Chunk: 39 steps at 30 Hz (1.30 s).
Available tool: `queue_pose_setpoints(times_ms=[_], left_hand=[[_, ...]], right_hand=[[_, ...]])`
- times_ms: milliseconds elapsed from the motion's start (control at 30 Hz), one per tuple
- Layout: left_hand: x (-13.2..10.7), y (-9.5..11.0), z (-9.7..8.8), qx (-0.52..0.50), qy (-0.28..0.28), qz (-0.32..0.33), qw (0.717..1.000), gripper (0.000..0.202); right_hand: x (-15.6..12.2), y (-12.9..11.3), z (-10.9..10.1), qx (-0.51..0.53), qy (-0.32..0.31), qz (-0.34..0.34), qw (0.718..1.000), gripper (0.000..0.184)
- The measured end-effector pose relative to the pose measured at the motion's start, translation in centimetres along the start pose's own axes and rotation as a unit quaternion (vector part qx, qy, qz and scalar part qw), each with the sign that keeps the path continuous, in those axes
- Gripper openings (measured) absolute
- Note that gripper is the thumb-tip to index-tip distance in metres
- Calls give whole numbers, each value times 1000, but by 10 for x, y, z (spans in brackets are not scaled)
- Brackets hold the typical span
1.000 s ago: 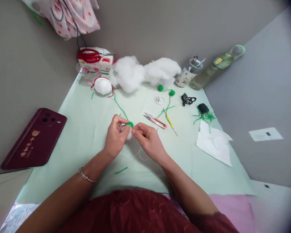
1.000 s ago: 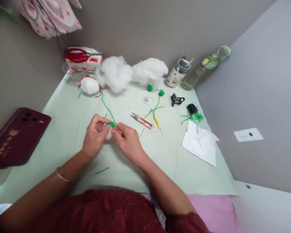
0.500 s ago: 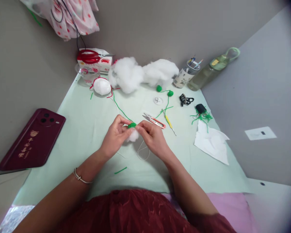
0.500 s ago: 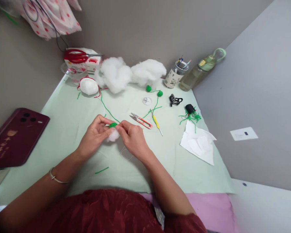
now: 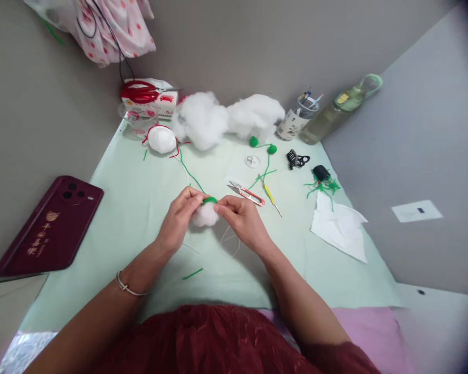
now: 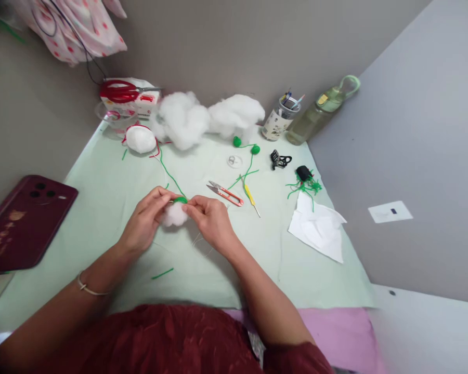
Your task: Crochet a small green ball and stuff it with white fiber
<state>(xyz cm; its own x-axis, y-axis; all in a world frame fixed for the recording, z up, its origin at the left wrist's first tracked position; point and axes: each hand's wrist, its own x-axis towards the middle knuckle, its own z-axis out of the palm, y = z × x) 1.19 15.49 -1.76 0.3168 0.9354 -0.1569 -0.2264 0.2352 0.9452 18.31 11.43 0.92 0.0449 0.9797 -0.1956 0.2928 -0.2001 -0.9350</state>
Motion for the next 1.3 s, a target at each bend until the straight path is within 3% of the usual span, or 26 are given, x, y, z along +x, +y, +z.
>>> queue_pose_setpoints(times_ms=[200, 400, 533, 633, 800, 1000, 1167, 1300], left_hand=[[-1, 6, -2, -48, -38, -35, 998, 28], [-4, -5, 6, -76, -13, -18, 997, 35], [-3, -12, 10, -61, 19, 9, 998, 32], [-3, -13, 10, -31, 50, 50, 997, 31], [-4, -12, 7, 10, 77, 106, 991, 29], [-5, -5, 5, 22, 23, 99, 995, 30], [-1, -6, 5, 29, 12, 89, 996, 32], [0, -11, 7, 41, 48, 102, 993, 29]], right_hand=[[5, 2, -5, 91, 31, -26, 995, 33], [-1, 2, 16, 68, 88, -39, 993, 33], [-8, 1, 28, -11, 105, -61, 992, 29], [-9, 1, 31, -31, 83, -68, 994, 29], [-3, 0, 25, 56, 31, -18, 998, 36], [-1, 1, 19, -18, 89, -43, 995, 25], [-4, -2, 13, -48, 60, -60, 995, 23], [-16, -12, 19, -143, 42, -87, 985, 18]])
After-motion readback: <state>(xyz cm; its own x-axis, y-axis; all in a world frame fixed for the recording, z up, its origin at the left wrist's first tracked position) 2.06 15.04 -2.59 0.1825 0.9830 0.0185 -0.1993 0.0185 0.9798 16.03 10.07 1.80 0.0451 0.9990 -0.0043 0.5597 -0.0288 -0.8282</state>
